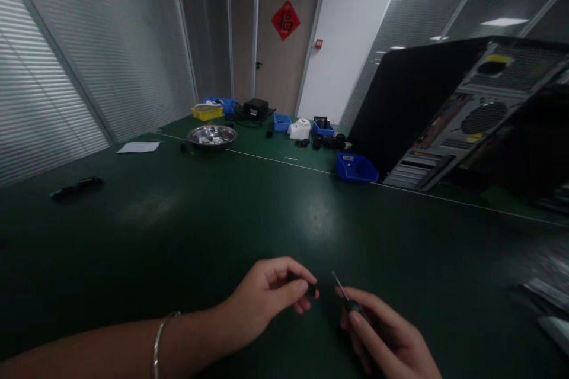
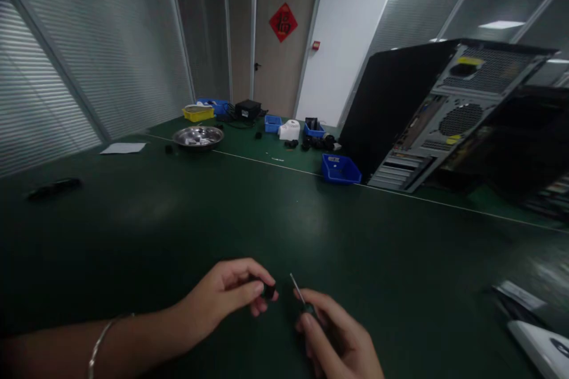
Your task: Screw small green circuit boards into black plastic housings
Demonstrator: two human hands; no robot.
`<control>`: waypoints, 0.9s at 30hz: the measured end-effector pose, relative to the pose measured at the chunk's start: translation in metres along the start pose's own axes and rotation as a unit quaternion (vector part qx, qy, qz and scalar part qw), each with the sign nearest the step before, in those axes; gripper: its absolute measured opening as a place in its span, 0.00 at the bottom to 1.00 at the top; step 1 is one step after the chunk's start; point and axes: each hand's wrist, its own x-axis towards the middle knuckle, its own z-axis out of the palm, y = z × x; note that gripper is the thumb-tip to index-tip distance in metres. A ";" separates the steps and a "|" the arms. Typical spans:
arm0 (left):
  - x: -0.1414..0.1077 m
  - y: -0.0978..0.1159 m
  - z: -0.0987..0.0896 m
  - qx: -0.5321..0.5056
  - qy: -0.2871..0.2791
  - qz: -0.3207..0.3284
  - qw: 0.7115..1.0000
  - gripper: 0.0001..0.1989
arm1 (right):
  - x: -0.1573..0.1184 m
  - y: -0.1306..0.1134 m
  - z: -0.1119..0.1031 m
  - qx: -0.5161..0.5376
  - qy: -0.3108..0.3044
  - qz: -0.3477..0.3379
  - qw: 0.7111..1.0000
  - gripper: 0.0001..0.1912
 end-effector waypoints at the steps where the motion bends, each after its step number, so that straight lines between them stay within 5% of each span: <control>1: -0.002 -0.002 -0.001 0.000 -0.002 0.014 1.000 0.10 | -0.002 0.000 0.002 0.000 0.000 -0.016 1.000 0.19; 9: -0.016 -0.005 0.008 0.028 0.006 0.045 0.999 0.10 | -0.006 0.009 0.004 0.032 0.026 -0.102 0.994 0.23; 27: -0.014 0.000 0.004 0.088 -0.037 0.036 0.995 0.11 | -0.001 0.012 -0.005 0.043 0.005 -0.071 0.997 0.22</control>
